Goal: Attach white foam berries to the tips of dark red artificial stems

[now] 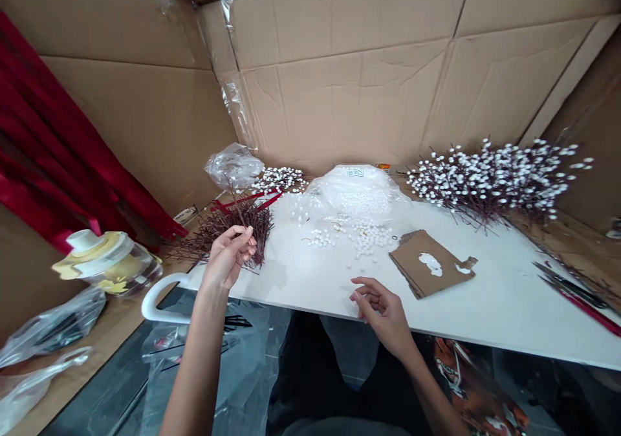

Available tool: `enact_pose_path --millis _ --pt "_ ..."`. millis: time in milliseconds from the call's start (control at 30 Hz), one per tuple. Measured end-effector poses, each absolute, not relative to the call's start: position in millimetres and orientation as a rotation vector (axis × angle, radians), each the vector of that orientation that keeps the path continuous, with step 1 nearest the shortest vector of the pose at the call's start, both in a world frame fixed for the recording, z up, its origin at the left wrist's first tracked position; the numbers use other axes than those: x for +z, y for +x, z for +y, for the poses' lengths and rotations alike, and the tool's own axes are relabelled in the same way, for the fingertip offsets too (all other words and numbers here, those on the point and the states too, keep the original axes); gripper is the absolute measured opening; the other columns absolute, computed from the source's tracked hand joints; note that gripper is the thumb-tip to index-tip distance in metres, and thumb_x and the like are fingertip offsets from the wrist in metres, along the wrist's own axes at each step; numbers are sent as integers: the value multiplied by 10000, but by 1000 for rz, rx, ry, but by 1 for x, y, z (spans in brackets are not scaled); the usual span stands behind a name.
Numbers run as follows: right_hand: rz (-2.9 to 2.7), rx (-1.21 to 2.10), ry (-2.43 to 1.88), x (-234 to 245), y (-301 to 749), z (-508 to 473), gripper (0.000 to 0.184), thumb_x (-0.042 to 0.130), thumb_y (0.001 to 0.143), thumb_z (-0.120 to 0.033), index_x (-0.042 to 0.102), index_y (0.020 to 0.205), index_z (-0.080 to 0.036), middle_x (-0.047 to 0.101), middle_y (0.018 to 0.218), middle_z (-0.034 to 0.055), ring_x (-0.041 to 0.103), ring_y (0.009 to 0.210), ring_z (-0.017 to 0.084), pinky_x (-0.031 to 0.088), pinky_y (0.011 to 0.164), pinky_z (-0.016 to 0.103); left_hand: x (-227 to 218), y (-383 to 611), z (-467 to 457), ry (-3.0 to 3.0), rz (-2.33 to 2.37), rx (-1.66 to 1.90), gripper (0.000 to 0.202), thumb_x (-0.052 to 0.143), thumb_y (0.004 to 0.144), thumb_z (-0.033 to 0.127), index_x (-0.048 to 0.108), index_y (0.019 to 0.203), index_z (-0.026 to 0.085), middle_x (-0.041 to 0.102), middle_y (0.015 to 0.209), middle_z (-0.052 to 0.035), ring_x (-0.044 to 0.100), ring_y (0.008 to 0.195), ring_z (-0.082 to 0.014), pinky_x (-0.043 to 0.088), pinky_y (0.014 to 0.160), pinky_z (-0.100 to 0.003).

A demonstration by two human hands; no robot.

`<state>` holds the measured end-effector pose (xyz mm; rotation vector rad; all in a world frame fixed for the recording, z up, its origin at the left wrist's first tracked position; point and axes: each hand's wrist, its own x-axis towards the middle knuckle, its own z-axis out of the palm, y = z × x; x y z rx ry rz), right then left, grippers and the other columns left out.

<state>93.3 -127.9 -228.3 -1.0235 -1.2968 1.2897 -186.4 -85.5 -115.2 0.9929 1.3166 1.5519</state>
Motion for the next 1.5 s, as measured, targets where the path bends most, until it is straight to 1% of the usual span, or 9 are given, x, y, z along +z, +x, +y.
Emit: enact_pose_path --millis 133,233,367,500,600,833,1033,1200,1500 --pt "-1199 1299 -972 -222 97 -131 255 598 813 -438 606 850 -186 633 727 26 514 497 101 404 435 233 -131 -135 -91 1122 1240 1467 351 793 598 332 503 731 184 600 535 33 523 415 -79 374 365 -156" --pt "-1131 1214 -1005 -217 114 -138 238 614 803 -423 610 828 -186 645 720 27 523 493 101 406 432 233 -150 -95 -91 1283 1206 1321 299 730 680 380 501 743 200 600 544 29 551 436 -107 421 394 -197" --pt "-960 861 -1097 -206 165 -140 208 623 810 -382 607 893 -192 656 754 31 507 494 87 423 461 231 -177 -54 -86 1387 1186 1199 263 688 728 393 498 757 214 572 553 39 563 475 -119 461 432 -224" --pt "-1063 419 -1376 -197 233 -121 328 545 837 -439 550 1069 -207 615 884 46 541 564 103 466 507 252 -195 -30 -81 1413 1151 1133 261 694 727 391 506 758 213 556 542 46 548 466 -113 453 439 -222" --pt "-1147 361 -1507 -197 272 -100 369 605 772 -443 607 1042 -193 571 933 58 549 603 122 478 537 278 -201 -21 -80 1431 1129 1094 246 682 743 393 517 757 210 550 540 47 536 457 -104 441 436 -214" --pt "-1372 426 -1633 -205 289 -68 272 653 710 -371 705 901 -184 633 784 39 530 580 134 437 608 287 -205 -20 -82 1456 1036 1001 231 647 780 408 522 772 214 552 573 41 541 478 -103 457 444 -216" --pt "-1306 550 -1641 -207 295 -58 243 668 672 -371 690 728 -135 658 674 58 493 521 123 371 495 256 -206 -23 -84 1455 1024 964 231 641 793 393 512 790 202 554 573 43 552 474 -100 463 440 -212" --pt "-1194 707 -1563 -208 302 -54 299 713 619 -417 660 696 -132 591 550 5 430 425 88 354 421 242 -206 -23 -86 1486 1027 927 232 624 812 385 508 806 184 556 570 45 546 471 -94 468 451 -213" --pt "-902 875 -1428 -205 303 -54 176 738 578 -279 636 637 -148 555 496 -29 398 384 52 305 354 199 -209 -24 -86 1520 1021 917 237 603 831 390 495 819 180 556 596 43 548 496 -94 472 468 -219"
